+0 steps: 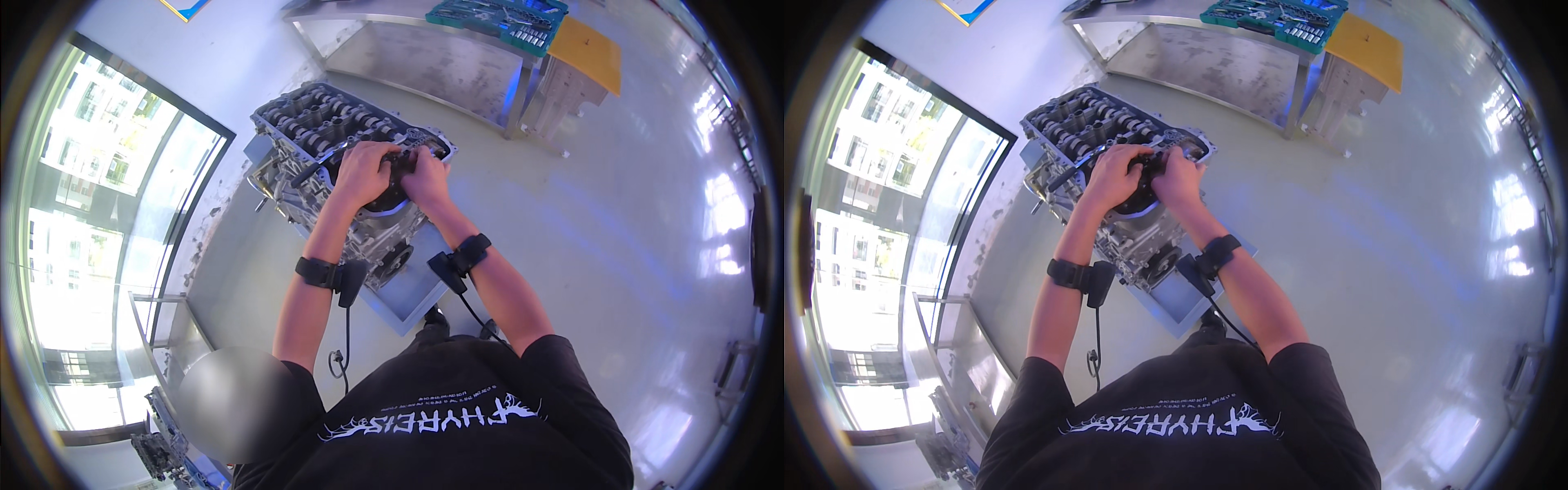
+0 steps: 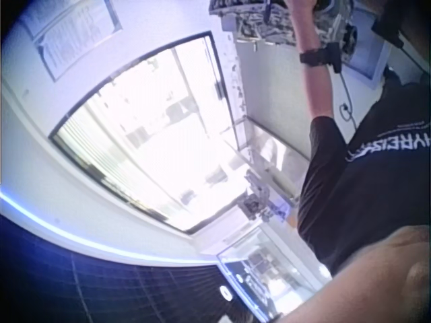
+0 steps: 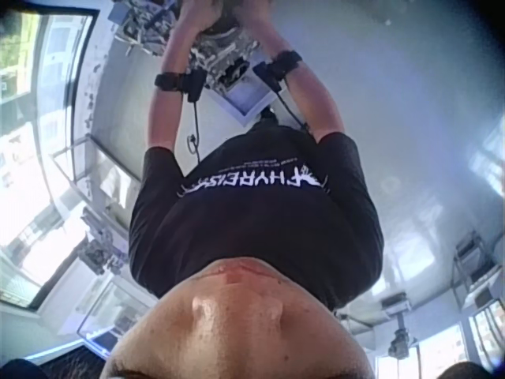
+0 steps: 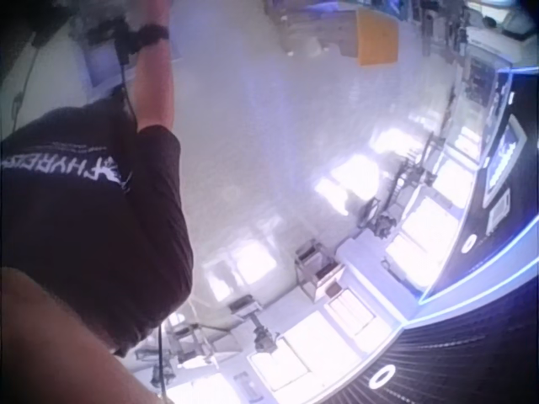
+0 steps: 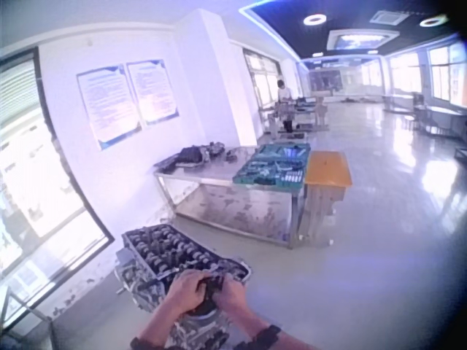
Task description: Inspecting and tightening bolts on an engine cylinder head assembly.
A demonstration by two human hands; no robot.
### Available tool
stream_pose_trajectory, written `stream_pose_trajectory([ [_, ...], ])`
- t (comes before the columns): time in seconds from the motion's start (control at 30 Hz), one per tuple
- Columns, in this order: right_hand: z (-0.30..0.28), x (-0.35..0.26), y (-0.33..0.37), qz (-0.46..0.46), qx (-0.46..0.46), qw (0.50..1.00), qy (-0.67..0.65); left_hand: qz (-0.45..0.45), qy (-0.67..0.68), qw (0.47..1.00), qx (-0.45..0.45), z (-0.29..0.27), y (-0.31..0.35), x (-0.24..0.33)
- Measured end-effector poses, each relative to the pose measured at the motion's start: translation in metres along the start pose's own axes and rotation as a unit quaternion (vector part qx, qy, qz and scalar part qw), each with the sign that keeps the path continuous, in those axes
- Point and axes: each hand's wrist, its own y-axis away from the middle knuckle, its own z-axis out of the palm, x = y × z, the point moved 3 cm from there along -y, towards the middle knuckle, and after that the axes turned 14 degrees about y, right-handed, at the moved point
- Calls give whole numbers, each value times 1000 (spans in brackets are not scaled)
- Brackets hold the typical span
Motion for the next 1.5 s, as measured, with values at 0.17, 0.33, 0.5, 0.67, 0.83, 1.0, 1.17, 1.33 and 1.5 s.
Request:
stream_pose_trajectory([
  [0.17, 4, 3, -2, 11, -33, 999, 0, 8, -15, 1000, -6, 1, 1, 2],
  [0.33, -3, -7, 0, 21, -46, 999, 17, 14, -24, 1000, -2, -2, 2, 1],
  [0.5, 0, -5, -3, 30, -45, 998, 20, 9, -17, 1000, 9, -1, 2, 5],
  [0.67, 3, -7, 2, 7, -61, 998, 26, -6, 57, 996, 63, -14, 3, -7],
  [0.83, -1, -5, -2, 14, -53, 998, 29, -70, -214, 967, 118, -58, 4, -33],
  [1.0, 4, -6, -4, 7, -45, 998, 49, -184, -251, 950, 25, -66, -4, -50],
  [1.17, 0, -11, -1, 20, -77, 995, 57, -189, -160, 968, 35, -73, -1, -53],
  [1.33, 8, -2, -5, 10, -52, 997, 53, -160, 117, 974, 110, -93, 12, -60],
  [1.5, 12, 5, -2, 13, -36, 997, 71, -196, 577, 785, 111, -101, 51, -3],
])
